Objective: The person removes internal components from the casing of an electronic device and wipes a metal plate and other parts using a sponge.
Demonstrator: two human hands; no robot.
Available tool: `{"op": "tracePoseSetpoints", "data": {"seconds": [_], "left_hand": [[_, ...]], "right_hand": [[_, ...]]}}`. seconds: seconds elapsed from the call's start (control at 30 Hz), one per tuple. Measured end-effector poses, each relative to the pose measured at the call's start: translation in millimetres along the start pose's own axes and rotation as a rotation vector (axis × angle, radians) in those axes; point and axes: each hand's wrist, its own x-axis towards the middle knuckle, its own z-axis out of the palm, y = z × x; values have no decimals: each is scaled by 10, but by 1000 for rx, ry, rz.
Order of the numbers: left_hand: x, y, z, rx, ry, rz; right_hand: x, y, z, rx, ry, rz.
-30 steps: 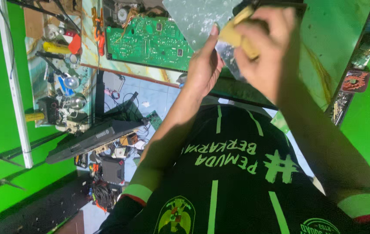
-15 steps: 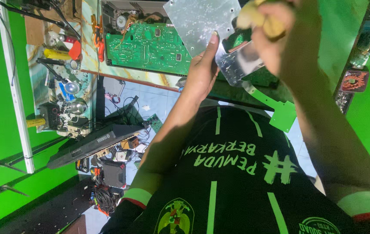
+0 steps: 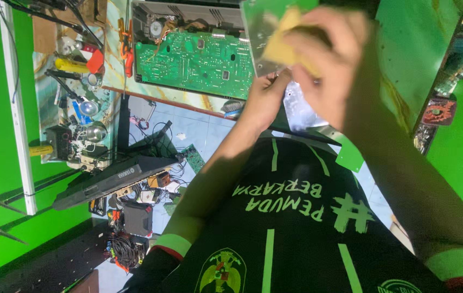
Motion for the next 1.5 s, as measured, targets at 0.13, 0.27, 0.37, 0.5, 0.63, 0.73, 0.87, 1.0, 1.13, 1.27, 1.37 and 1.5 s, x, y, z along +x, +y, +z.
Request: {"op": "tracePoseSetpoints", "data": {"seconds": [0.13, 0.27, 0.37, 0.5, 0.63, 0.73, 0.87, 1.0, 1.13, 1.27, 1.37, 1.5], "left_hand": [[-101, -58, -5, 75, -97, -8], [-113, -205, 26, 35, -187, 178], [-56, -288, 20, -375, -196, -19], [-70, -339, 13, -79, -245, 75], [-42, -305, 106, 35, -249, 120], [-62, -307, 190, 2, -321, 191], [-29, -315, 248, -26, -309, 139], [-72, -322, 243, -185, -341, 16], [-16, -162, 139, -202, -238, 17], [-71, -83, 116, -334, -281, 76], [-99, 15, 125, -349, -165, -78], [-141, 225, 89, -605, -261, -25]], "right_hand": [[18, -20, 129, 18, -20, -24], [-25, 27, 172, 139, -5, 23], [-3, 22, 133, 99, -48, -22], [64, -52, 108, 55, 44, 134], [104, -70, 156, -2, 64, -30], [80, 10, 198, 9, 114, 52], [18, 112, 214, 15, 110, 122], [-120, 95, 121, 14, 86, 162], [-143, 34, 30, 21, 62, 154], [-192, 65, 14, 12, 21, 150], [-169, 304, -50, 161, 47, 356], [-367, 465, -263, 373, 14, 582]]}}
